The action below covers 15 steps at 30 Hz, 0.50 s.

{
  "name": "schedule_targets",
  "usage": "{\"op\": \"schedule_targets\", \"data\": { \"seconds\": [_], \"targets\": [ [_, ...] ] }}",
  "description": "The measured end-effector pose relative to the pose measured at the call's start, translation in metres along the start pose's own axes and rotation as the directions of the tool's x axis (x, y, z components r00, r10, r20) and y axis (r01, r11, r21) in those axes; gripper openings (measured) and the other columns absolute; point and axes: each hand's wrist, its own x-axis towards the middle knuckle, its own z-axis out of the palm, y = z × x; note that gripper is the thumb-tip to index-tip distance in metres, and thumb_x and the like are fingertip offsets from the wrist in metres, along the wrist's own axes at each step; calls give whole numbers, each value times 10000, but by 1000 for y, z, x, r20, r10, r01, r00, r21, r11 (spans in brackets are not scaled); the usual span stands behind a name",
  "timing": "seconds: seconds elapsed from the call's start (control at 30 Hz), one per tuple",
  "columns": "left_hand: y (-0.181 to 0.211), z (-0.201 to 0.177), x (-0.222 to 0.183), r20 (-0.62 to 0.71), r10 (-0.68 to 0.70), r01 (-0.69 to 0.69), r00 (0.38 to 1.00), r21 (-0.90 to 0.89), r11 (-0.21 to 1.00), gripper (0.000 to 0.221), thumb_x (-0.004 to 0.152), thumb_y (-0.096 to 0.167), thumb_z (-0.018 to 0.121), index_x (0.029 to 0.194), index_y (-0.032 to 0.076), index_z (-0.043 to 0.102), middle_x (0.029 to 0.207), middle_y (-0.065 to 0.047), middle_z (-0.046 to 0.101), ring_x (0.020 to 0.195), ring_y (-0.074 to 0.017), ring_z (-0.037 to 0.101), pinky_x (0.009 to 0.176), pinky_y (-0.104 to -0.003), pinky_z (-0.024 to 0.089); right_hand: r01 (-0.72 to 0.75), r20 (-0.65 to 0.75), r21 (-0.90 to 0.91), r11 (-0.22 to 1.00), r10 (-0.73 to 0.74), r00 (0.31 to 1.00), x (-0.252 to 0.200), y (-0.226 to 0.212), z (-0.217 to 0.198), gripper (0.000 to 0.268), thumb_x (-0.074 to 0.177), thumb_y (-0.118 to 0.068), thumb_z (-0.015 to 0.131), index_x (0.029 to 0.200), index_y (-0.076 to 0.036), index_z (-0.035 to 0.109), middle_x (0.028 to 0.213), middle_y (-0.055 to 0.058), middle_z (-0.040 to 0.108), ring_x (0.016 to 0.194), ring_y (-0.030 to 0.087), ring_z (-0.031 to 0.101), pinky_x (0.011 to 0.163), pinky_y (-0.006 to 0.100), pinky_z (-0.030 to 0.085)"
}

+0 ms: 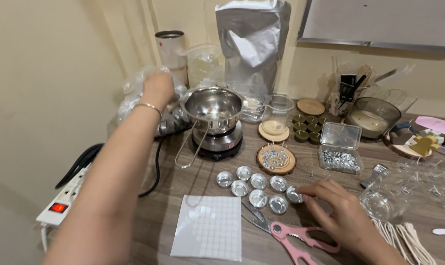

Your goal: Applying adhesive stickers to the bottom of small metal candle containers using tweezers.

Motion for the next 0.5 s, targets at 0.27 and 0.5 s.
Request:
{"op": "schedule_targets", "data": {
  "seconds": [0.27, 0.5],
  "targets": [
    [-5, -71, -34, 74, 91, -85, 993, -82, 993, 426, 675, 281, 892, 1003, 26, 799, 1048, -217, 746, 986, -361, 718, 909, -439, 570, 185, -46, -16, 983, -186, 982, -2, -4, -1, 229, 828, -133, 704, 1038, -73, 770, 942, 75, 769, 889, 245, 735, 776, 378, 593],
    [-1, -139, -90, -16, -65, 45, 998, -561, 826, 339, 833, 253, 834, 1049, -4, 783, 829, -137, 767, 671, -161, 713, 675, -328, 578, 167, -32, 9, 986, -166, 986, -8, -12, -6, 213, 854, -133, 709, 1046, -64, 770, 937, 91, 772, 888, 268, 729, 775, 385, 580]
  ]
}}
